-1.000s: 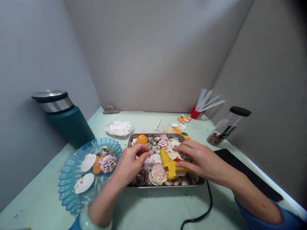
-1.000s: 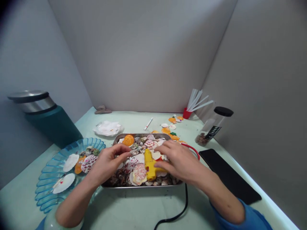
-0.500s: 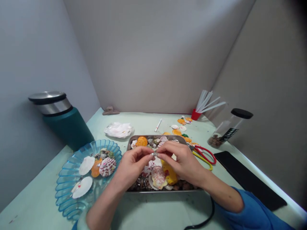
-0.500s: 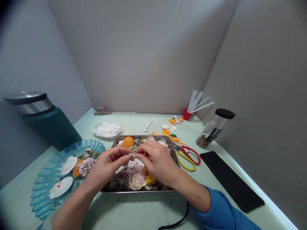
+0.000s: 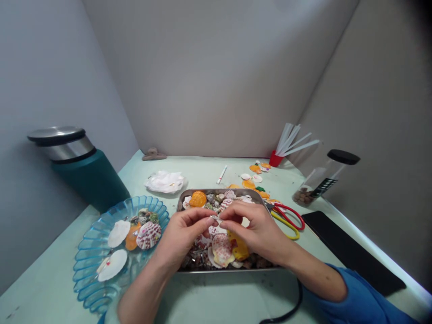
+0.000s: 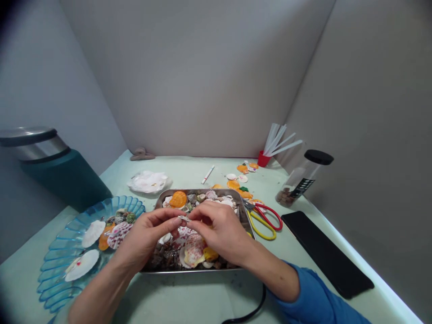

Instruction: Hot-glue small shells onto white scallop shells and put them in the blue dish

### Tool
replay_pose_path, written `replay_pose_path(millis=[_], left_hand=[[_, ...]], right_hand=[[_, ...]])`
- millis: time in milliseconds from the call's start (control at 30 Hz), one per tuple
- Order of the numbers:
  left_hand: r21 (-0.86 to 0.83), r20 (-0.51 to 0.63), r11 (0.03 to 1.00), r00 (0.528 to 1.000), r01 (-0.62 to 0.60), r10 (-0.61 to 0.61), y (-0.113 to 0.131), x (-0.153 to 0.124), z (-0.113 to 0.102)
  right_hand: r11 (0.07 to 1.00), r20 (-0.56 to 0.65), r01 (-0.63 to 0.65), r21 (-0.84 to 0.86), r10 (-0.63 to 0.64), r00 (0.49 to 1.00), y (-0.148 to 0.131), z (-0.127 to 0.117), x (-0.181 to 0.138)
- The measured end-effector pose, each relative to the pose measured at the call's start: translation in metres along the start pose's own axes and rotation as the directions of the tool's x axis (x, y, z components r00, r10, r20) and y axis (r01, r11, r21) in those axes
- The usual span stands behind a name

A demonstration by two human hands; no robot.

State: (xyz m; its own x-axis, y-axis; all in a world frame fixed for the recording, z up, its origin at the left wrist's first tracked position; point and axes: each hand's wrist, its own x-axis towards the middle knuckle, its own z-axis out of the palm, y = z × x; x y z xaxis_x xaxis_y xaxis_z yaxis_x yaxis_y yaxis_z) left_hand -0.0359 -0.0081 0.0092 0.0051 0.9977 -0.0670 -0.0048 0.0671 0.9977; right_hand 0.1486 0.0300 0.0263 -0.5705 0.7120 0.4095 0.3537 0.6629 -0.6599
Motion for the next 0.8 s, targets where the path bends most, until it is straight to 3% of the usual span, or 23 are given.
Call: replay_pose_path(millis=[267,500,800], left_hand=[[-0.068,0.013,0.997,1.0,0.025,-0.024,-0.0011,-0.0009,0.0011],[-0.131,0.012,0.991,1.0,0.019,-0.017,-0.0034,0.0006,0.0025],[-0.259,0.108,0.962,0.992,0.09,-0.064,-0.0075,-0.0001,0.0038]], right_hand=[[0.998,-0.084,0.031,-0.049,-0.035,0.996,0.0004,0.0026,-0.0009],[0.999,-0.042,0.038,-0.037,-0.039,0.998,0.0002,0.0034,-0.0011],[0.999,-0.025,0.015,-0.032,-0.016,1.0,-0.0023,0.0059,-0.0043]])
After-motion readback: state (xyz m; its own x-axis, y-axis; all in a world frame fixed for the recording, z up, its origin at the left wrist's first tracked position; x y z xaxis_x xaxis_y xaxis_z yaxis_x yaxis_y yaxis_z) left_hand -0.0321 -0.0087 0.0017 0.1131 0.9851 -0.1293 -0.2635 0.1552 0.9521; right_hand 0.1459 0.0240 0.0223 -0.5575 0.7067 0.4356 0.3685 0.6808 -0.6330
